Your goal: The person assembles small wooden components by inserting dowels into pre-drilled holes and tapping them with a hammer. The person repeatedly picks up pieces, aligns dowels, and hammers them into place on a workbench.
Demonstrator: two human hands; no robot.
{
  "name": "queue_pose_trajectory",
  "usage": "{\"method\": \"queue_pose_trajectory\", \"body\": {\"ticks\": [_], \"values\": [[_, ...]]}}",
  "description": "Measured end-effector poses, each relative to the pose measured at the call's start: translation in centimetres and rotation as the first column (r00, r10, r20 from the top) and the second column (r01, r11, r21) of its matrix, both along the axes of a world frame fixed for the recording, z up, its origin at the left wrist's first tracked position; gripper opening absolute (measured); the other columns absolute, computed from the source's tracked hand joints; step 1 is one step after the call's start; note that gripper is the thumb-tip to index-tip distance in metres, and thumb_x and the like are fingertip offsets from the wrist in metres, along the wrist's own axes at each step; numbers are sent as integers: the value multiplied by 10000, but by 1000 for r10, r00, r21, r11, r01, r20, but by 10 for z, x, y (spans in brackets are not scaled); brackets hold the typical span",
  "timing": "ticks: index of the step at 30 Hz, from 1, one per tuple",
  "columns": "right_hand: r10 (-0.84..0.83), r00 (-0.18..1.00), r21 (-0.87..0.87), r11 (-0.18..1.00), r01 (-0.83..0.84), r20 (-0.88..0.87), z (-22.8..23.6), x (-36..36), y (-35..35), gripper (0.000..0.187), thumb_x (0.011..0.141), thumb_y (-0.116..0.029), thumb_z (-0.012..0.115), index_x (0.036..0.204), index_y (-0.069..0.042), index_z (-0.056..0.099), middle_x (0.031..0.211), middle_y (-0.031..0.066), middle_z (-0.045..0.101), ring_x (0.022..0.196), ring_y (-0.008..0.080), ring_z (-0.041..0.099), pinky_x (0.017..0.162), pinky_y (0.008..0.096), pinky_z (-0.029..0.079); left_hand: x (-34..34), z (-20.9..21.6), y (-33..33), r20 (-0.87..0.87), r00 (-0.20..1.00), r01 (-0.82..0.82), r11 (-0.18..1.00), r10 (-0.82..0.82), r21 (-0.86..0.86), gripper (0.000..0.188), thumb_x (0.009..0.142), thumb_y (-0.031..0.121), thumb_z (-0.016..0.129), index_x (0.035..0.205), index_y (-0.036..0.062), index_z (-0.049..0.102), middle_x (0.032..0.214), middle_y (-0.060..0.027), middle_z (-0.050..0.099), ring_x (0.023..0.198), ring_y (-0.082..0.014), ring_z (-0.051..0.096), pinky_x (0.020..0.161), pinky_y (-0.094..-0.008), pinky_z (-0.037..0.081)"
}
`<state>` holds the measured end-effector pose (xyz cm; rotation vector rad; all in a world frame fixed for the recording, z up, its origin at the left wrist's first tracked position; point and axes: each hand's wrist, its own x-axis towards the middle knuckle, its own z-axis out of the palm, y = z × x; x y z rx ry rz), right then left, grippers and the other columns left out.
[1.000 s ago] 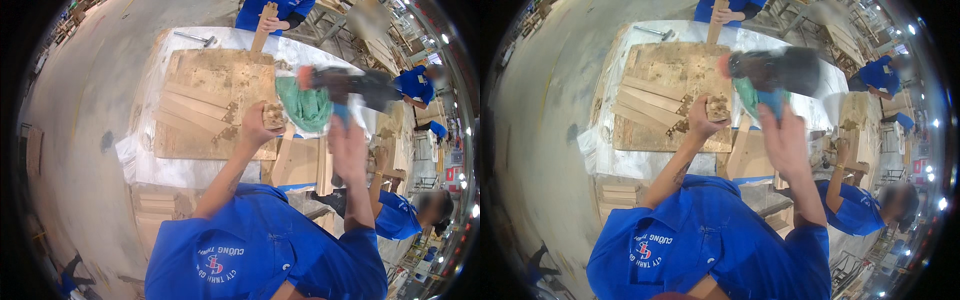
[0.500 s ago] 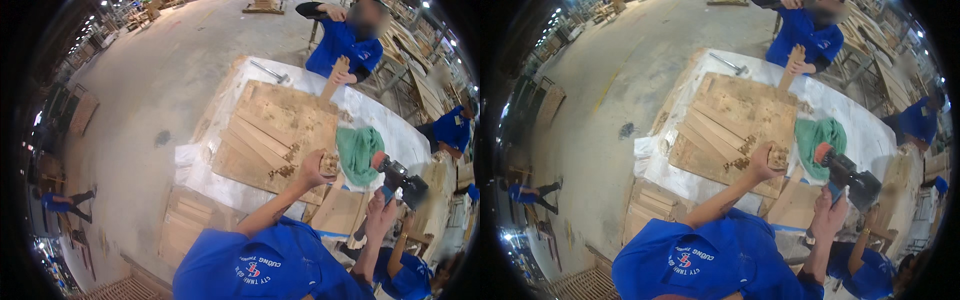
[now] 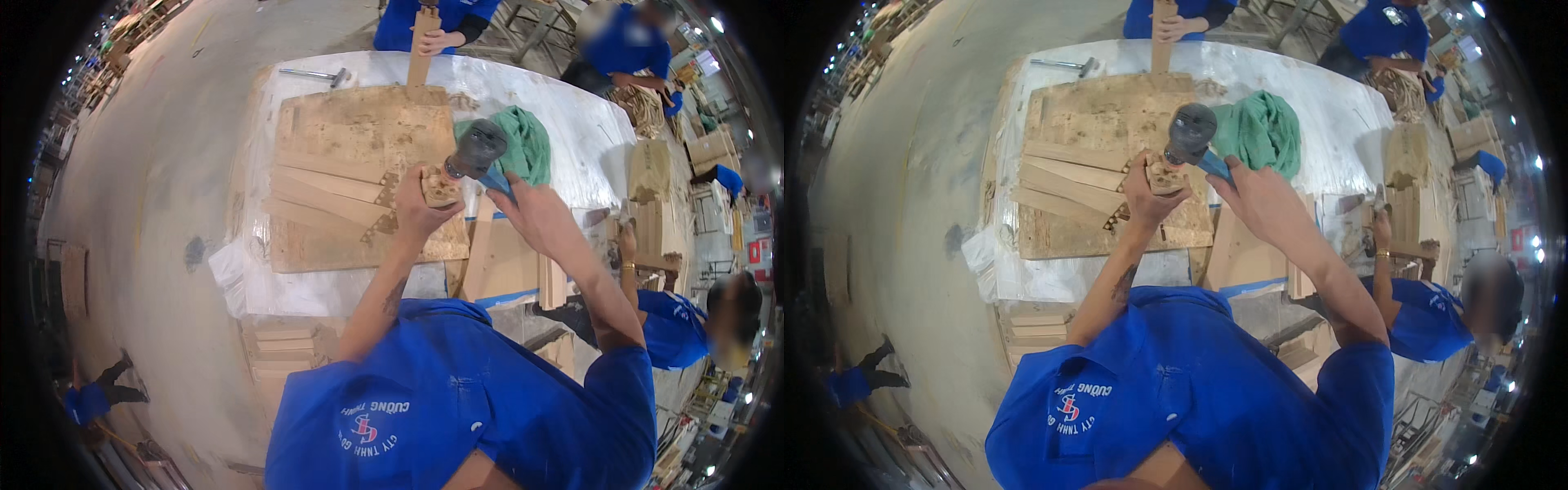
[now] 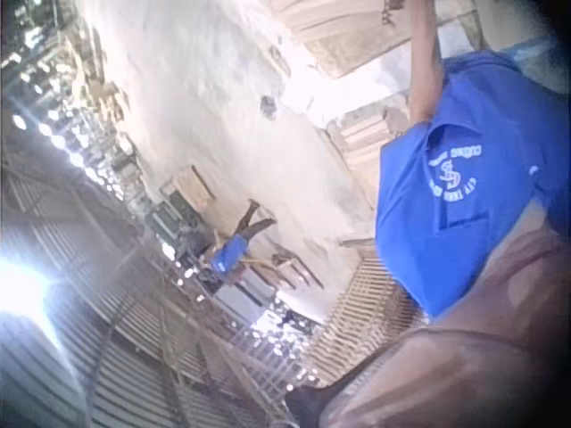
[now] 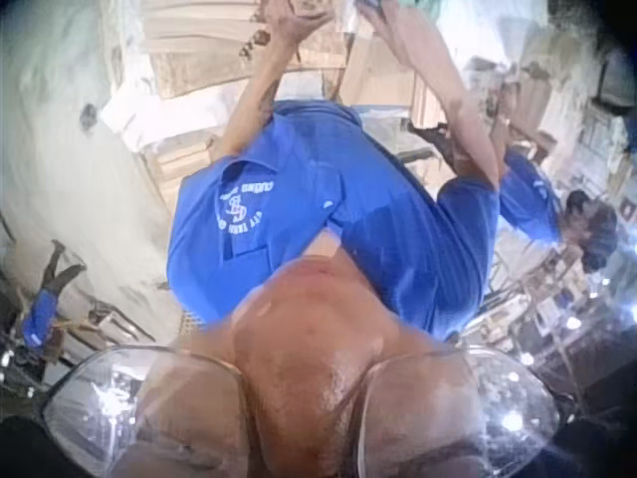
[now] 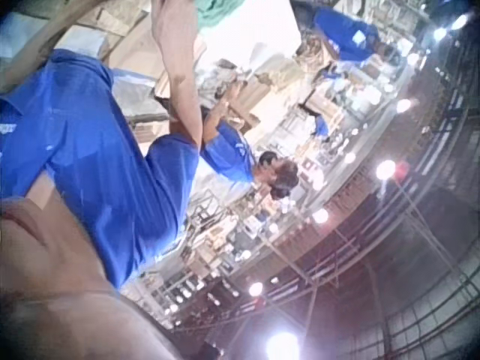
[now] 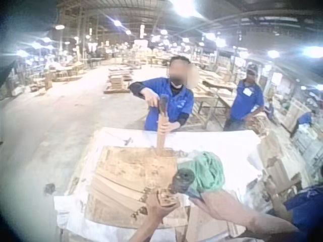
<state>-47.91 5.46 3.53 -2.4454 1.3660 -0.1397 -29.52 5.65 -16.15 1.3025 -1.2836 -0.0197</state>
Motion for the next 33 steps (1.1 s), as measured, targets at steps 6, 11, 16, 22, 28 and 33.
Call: {"method": "queue_pose_trajectory", "body": {"ticks": [6,11,16,22,28,33], "values": [[-70,899,-123,983,135,432,54,-2,19,389,978,-311,622,1151,37,615,875,269,670,819,433,663,740,455,508,3,-3,3,-61,997,40,998,-42,-40,753,610,237,920,1207,-16,536,974,-156,660,829,-308,687,727,-379,558],[-44,997,135,990,35,65,-20,-11,21,463,1000,-383,571,1173,45,612,979,297,673,957,503,633,807,508,503,-3,-2,4,-86,995,53,998,-56,-38,840,518,270,957,1211,28,551,984,-151,640,852,-347,656,725,-422,548],[-190,960,166,974,157,207,8,-2,18,441,996,-351,583,1196,41,592,864,280,673,852,456,675,775,477,520,-5,-4,0,-92,994,50,997,-55,-61,834,518,287,955,1201,12,562,1009,-169,644,889,-360,656,770,-422,543],[-76,882,-83,988,128,464,18,-24,39,355,999,-301,576,955,51,590,628,140,615,574,226,609,523,369,454,-5,-5,1,-86,990,113,994,-112,8,856,518,296,958,1227,25,564,1054,-148,646,942,-332,655,816,-390,540],[59,998,-141,988,-60,-15,5,11,6,394,984,-355,604,1037,36,606,633,247,606,670,456,642,595,509,505,5,8,-14,-61,998,-36,996,31,-76,891,496,344,970,1202,-15,562,983,-168,629,857,-378,641,721,-442,539],[-73,844,-2,996,88,531,42,-8,15,364,1003,-322,585,1087,29,621,718,162,632,568,325,540,582,426,464,-3,-3,-4,-31,999,-20,996,17,-85,871,531,325,954,1215,-30,548,984,-175,629,864,-361,643,749,-424,544]]}}
